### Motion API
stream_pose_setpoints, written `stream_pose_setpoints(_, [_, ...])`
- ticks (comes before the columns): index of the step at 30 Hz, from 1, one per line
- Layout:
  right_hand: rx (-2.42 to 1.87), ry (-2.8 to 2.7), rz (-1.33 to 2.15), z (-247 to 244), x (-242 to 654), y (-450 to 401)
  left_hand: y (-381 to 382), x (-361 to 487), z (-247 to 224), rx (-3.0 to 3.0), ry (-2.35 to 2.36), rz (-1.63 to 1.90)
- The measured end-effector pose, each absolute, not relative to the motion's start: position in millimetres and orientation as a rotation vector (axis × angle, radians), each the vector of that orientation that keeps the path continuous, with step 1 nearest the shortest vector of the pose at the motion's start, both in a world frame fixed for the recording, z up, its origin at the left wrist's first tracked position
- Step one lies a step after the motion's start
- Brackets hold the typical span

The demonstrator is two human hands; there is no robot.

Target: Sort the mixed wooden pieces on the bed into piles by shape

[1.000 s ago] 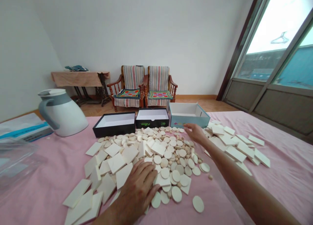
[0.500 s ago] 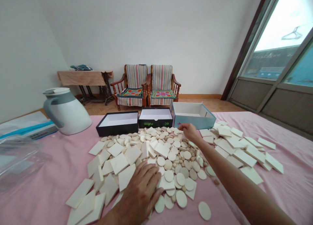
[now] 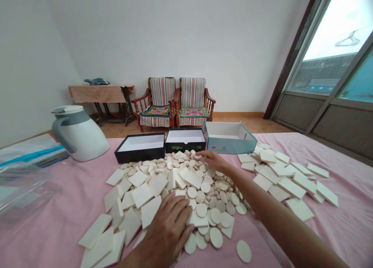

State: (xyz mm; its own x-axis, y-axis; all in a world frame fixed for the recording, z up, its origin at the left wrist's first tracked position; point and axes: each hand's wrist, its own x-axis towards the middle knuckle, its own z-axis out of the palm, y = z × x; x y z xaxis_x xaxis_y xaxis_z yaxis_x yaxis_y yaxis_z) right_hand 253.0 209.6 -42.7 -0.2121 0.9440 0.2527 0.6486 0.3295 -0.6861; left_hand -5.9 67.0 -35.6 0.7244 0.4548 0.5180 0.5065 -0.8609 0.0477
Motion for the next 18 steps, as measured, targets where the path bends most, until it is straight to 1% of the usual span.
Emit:
stream_pose_setpoints(2, [-1.428, -1.883, 0.562, -38, 263, 208, 67, -7, -37, -2.832, -0.794, -0.801])
stream_pose_setpoints(6, [-1.920, -1.781, 0.325, -42, 293, 199, 68, -8, -40, -2.853, -0.805, -0.787])
stream_pose_setpoints(8, [-2.023, -1.783, 0.294, -49, 300, 191, 68, -8, -40, -2.870, -0.811, -0.758])
stream_pose_setpoints(13, [-2.004, -1.866, 0.337, -60, 280, 180, 67, -7, -35, -2.879, -0.789, -0.730])
stream_pose_setpoints(18, [-1.822, -1.995, 0.367, -44, 248, 181, 67, -6, -35, -2.849, -0.803, -0.799])
